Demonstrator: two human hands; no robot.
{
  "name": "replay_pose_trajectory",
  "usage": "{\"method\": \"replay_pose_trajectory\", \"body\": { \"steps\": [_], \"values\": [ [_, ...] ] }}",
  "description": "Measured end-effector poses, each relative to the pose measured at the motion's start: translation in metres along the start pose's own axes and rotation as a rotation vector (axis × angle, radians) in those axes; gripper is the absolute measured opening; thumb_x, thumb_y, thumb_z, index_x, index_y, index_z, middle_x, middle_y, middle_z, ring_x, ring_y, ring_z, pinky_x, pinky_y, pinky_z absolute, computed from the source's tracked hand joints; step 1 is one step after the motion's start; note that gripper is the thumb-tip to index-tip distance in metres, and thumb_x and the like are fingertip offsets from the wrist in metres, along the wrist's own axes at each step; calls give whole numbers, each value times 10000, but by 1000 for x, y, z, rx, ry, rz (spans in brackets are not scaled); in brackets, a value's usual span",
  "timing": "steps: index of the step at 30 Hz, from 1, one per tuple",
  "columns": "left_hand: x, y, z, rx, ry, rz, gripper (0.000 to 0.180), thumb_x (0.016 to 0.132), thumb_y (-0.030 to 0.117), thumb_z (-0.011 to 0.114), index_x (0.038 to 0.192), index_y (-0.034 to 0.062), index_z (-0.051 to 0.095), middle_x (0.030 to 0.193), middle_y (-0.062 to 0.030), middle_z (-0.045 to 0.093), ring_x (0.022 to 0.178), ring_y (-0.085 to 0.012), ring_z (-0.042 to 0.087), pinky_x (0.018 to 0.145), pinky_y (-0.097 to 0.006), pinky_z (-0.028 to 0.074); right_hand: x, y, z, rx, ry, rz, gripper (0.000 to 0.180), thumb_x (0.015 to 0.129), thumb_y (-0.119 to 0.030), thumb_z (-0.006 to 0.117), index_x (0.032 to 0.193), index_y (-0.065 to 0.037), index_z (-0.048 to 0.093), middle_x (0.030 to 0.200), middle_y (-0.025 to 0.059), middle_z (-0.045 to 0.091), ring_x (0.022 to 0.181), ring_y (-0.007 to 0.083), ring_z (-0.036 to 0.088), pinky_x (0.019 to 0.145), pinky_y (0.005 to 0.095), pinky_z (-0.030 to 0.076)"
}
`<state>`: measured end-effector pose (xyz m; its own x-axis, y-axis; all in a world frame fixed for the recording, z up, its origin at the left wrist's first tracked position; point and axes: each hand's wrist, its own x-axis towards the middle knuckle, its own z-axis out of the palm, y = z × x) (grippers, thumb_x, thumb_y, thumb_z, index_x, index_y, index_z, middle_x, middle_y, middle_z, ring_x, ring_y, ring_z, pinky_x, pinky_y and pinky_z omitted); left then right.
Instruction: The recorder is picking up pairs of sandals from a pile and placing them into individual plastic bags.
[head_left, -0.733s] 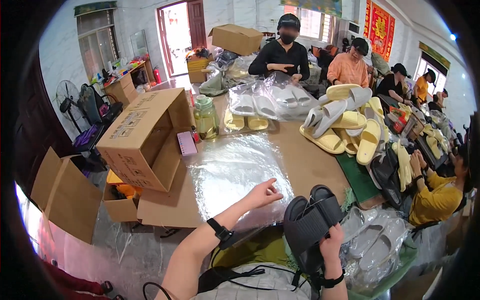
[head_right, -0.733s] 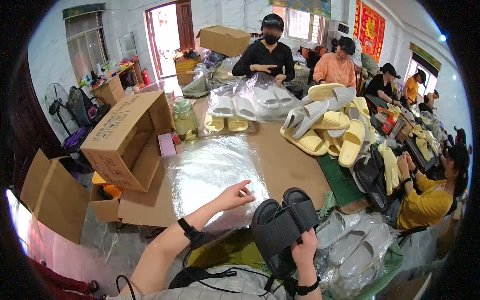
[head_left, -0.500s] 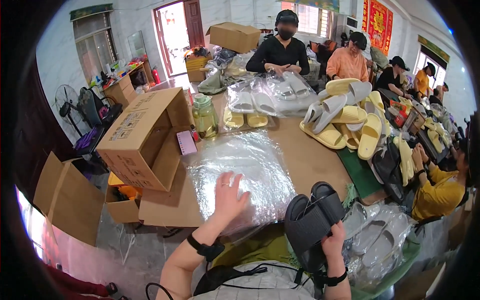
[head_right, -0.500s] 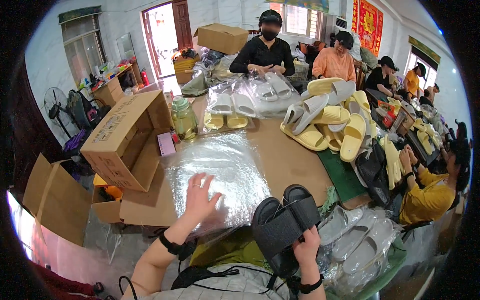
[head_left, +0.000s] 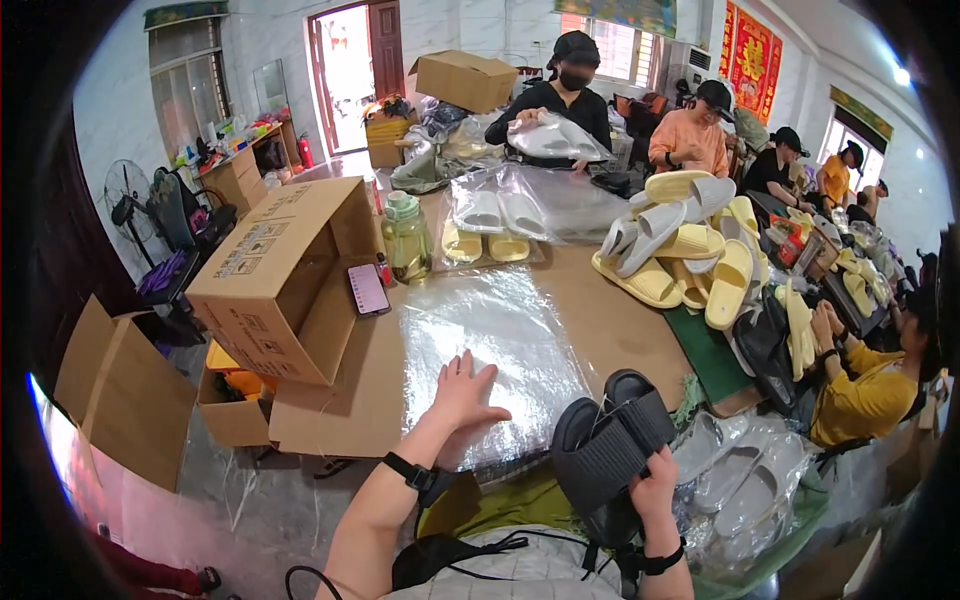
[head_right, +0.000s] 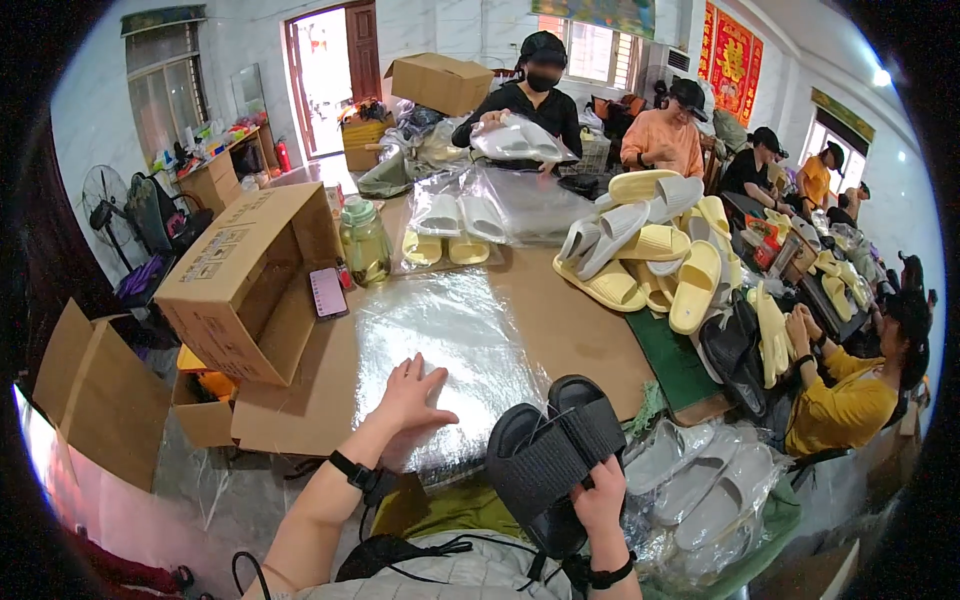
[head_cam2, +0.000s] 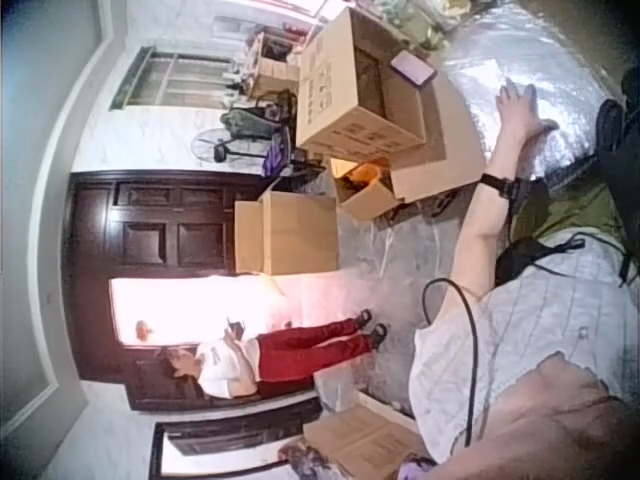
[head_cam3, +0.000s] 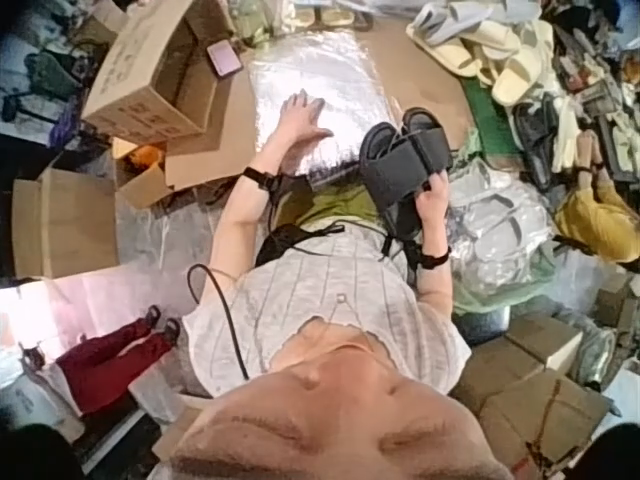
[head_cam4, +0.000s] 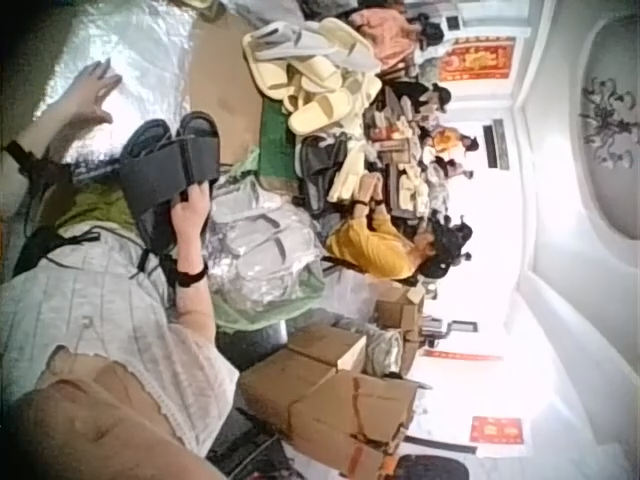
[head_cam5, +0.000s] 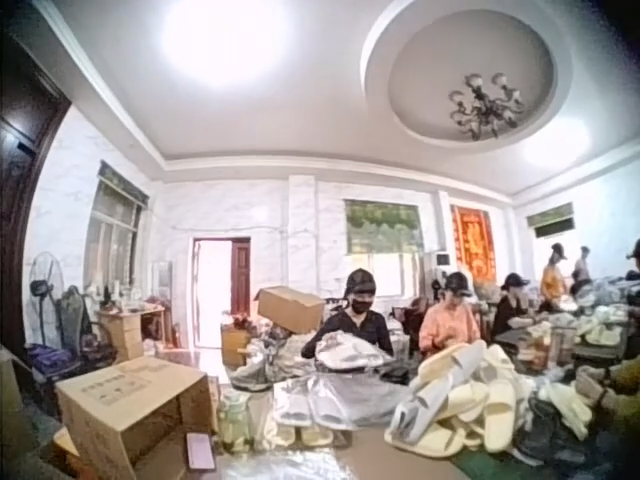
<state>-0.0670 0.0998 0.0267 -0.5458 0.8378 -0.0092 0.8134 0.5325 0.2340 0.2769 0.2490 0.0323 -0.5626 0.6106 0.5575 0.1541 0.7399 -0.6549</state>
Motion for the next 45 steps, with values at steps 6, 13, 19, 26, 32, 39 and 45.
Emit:
{"method": "replay_pose_trajectory", "body": {
  "steps": [6, 13, 19, 26, 32, 39, 45],
  "values": [
    [19, 6, -28, 140, -101, -29, 1116, 650, 781, 727, 1548, 217, 380, 1623, -286, 194, 1335, -425, 483, 1113, -565, 344, 2, -2, -4, -19, 31, 28, 391, 680, 56, 727, 1070, 29, 695, 1217, 227, 652, 1066, 426, 646, 866, 412, 527],
    [89, -27, -32, -3, -85, -4, 1132, 756, 763, 644, 1621, 256, 119, 1449, -267, 493, 1063, -400, 680, 922, -444, 538, 1, -6, 4, 29, -14, 21, 406, 689, 57, 712, 1094, 30, 690, 1197, 228, 661, 1100, 438, 634, 918, 412, 517],
    [93, -24, -14, 160, -97, -35, 1065, 737, 716, 692, 1598, 262, 260, 1529, -250, 392, 1222, -414, 581, 1018, -500, 455, -6, -6, -1, 7, -4, 49, 357, 718, -16, 763, 1065, 26, 692, 1158, 229, 666, 1034, 439, 647, 873, 416, 525],
    [17, -3, -3, -25, 337, 225, 610, 778, 403, 775, 1291, 130, 592, 1325, -183, 561, 1094, -370, 613, 934, -466, 494, -15, 17, -8, -116, 83, 60, 337, 734, -13, 742, 1063, 28, 688, 1171, 219, 658, 950, 414, 659, 776, 402, 531],
    [-68, 21, -4, -108, 164, 323, 409, 773, 328, 801, 1108, 129, 678, 1213, -102, 626, 1080, -317, 609, 888, -430, 517, -6, 14, -12, -106, 61, 52, 407, 744, 42, 683, 1150, 26, 666, 1205, 225, 649, 1052, 432, 642, 855, 395, 522],
    [-59, 10, 13, -331, 245, 204, 318, 799, 301, 781, 1071, 144, 730, 1184, -42, 685, 1083, -296, 621, 901, -404, 522, 1, -2, -6, -27, 54, 14, 382, 755, 50, 677, 1136, 28, 669, 1200, 227, 651, 1051, 425, 649, 850, 399, 525],
    [-51, 8, 13, -492, 252, 80, 230, 889, 292, 694, 1027, 125, 770, 1116, -66, 727, 1024, -300, 651, 873, -395, 531, 0, -11, -5, -34, -31, 25, 373, 720, 7, 752, 1088, 20, 690, 1165, 212, 666, 1021, 415, 662, 841, 405, 537]
  ]
}}
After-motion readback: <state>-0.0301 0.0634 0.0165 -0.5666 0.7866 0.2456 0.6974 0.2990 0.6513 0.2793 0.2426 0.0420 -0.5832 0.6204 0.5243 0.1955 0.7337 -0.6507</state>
